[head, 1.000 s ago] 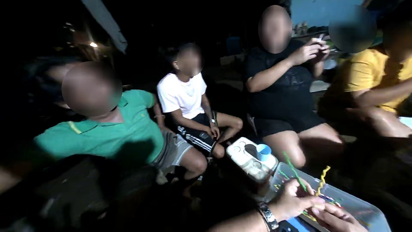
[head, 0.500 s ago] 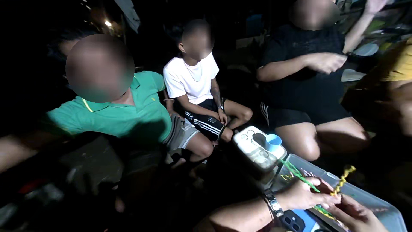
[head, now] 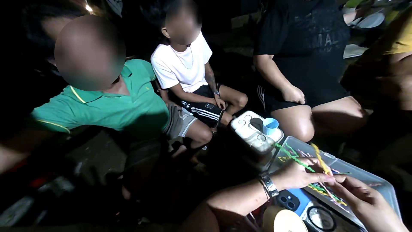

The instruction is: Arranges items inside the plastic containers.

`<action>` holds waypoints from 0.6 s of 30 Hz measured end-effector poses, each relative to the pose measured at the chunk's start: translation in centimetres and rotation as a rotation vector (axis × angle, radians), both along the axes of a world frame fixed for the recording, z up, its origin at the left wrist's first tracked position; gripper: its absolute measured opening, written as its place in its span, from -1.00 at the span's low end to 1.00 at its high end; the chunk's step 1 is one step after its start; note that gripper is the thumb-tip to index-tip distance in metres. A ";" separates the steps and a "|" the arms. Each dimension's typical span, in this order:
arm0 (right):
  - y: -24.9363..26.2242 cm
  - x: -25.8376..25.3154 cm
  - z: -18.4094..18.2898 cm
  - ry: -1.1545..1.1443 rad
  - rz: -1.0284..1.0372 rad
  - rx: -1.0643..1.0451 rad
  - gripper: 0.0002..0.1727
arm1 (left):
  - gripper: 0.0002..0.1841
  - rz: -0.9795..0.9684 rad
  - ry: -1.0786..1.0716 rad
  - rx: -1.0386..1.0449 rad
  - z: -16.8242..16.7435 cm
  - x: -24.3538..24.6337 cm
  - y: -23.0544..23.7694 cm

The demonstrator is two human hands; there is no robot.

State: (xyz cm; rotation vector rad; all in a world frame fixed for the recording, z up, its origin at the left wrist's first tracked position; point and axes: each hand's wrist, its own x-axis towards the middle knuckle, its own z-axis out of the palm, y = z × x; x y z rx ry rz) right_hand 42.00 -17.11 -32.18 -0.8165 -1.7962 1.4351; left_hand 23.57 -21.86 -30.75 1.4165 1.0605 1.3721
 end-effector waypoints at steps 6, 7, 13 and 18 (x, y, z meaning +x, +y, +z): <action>-0.3 0.1 -0.1 0.069 -0.055 0.004 -0.91 | -0.84 -0.030 -0.139 -0.128 0.7 0.7 -0.1; -0.5 0.3 -0.1 0.057 -0.058 0.013 -0.91 | -0.85 -0.041 -0.181 -0.133 0.8 0.9 -0.1; -1.8 2.5 1.0 -0.285 -0.146 0.316 -0.64 | -0.87 -0.144 -0.239 -0.175 0.5 2.4 0.0; -2.6 4.4 1.9 -0.356 -0.151 0.586 -0.64 | -0.89 -0.070 -0.349 -0.297 1.9 3.7 -0.5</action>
